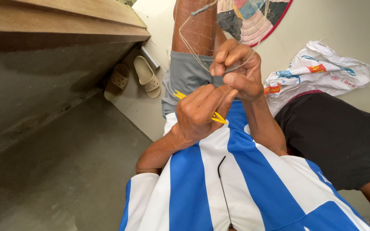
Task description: Weaving or repairing a fishing net using a plastic shuttle and twine while sitting on the floor.
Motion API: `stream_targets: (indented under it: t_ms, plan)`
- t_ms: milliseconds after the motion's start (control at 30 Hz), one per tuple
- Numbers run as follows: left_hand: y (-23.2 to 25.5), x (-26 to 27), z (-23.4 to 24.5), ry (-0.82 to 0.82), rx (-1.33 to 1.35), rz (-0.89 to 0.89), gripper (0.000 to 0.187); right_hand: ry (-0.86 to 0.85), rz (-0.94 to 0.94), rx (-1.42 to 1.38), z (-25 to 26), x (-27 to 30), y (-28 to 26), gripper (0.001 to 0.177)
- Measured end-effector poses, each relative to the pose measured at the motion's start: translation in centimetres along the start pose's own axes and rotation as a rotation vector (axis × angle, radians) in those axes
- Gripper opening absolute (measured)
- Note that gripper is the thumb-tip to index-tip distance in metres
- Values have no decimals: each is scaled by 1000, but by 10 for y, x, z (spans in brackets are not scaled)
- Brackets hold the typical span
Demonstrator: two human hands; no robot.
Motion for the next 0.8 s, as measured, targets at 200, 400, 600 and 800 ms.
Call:
stream_targets:
  t_ms: [200,400,600,800]
  plan:
    - [3,-12,1,43,-1,38,13,24,-15,-41,14,3,6,52]
    - [0,-12,-5,-1,-8,32,14,161,-78,-29,33,10,22,58]
    - [-6,-1,-11,-8,-23,24,14,237,-136,-89,37,9,29,69]
    - [-10,2,-15,-31,-87,28,10,266,-155,-144,33,4,32,60]
Point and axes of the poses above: each hand's wrist, its own x-axis away from the middle knuckle, its own z-axis out of the back of the hand, y = z × x, the point moved 8 cm from there along -x, towards the middle knuckle, and after that the axes turned 13 degrees about -z, right-handed, at the moved point
